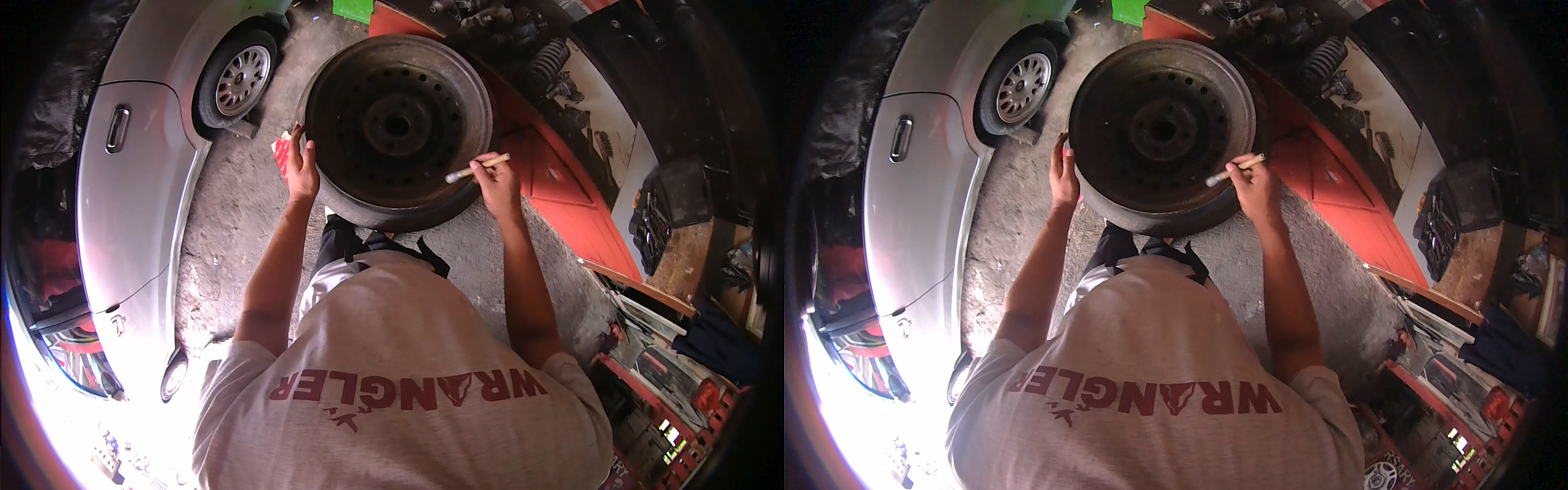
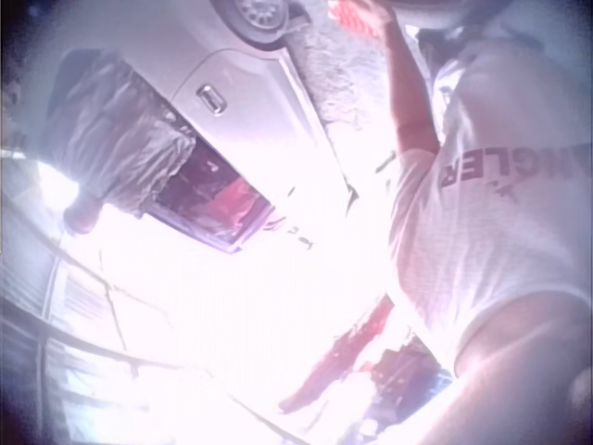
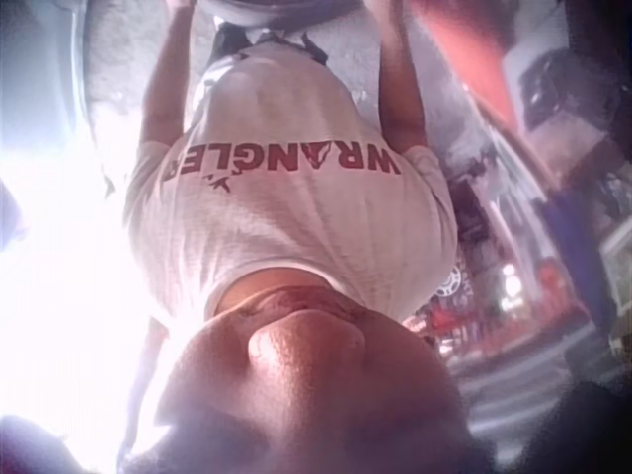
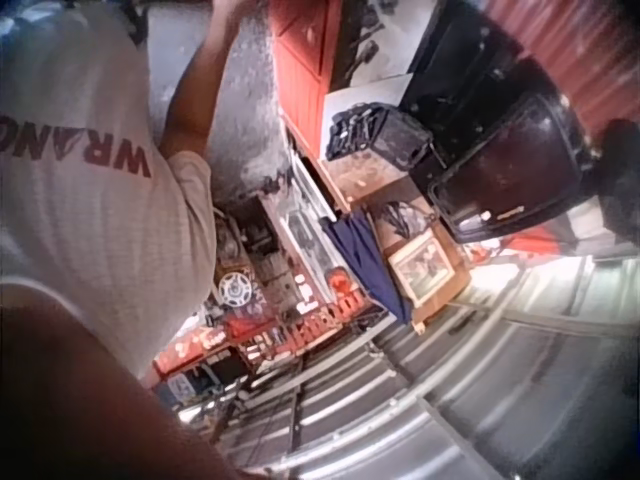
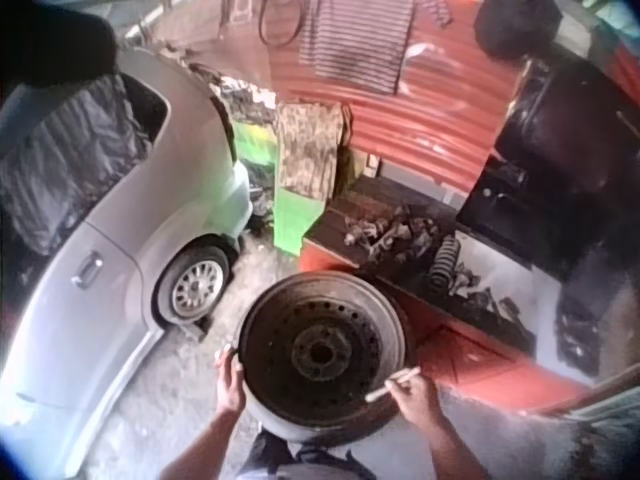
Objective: The person holds a brake drum and uses a small brush to scrub the inner surface and rim. The person rotates the drum by hand to access different areas while continuing to brush the interior.
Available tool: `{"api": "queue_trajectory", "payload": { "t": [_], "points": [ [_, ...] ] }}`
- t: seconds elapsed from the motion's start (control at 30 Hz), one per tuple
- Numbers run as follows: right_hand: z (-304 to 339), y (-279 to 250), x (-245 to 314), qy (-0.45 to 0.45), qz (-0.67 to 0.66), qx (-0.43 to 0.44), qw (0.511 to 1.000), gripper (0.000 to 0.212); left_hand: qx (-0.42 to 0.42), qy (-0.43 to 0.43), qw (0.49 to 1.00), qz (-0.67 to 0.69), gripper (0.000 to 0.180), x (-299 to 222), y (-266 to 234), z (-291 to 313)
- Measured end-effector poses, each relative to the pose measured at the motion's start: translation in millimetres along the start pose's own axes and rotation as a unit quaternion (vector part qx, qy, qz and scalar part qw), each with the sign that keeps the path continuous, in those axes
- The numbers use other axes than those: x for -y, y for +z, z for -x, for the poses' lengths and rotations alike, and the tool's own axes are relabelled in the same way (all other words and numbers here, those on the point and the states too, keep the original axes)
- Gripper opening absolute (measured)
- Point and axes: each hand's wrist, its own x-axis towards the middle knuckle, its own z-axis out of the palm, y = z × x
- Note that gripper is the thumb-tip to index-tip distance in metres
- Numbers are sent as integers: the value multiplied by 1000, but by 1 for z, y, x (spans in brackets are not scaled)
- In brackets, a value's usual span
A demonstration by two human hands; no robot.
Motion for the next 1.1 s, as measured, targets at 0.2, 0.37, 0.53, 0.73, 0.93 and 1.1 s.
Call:
{"api": "queue_trajectory", "payload": {
  "t": [0.2,0.37,0.53,0.73,0.93,1.1],
  "points": [
    [9,17,40,-32,109,117,987,16,43,-81,994,58,63,11,5,-24],
    [12,67,24,63,-85,82,991,17,57,-76,993,75,63,10,7,-29],
    [12,30,41,39,9,3,999,14,69,-66,993,70,63,6,-11,-29],
    [25,55,29,24,83,74,993,21,99,-46,992,57,63,-3,-16,-31],
    [22,41,31,100,-87,-74,988,28,156,1,988,-6,63,-11,-22,-26],
    [17,51,27,64,1,-9,998,23,193,32,979,-49,65,0,-17,-23]
  ]
}}
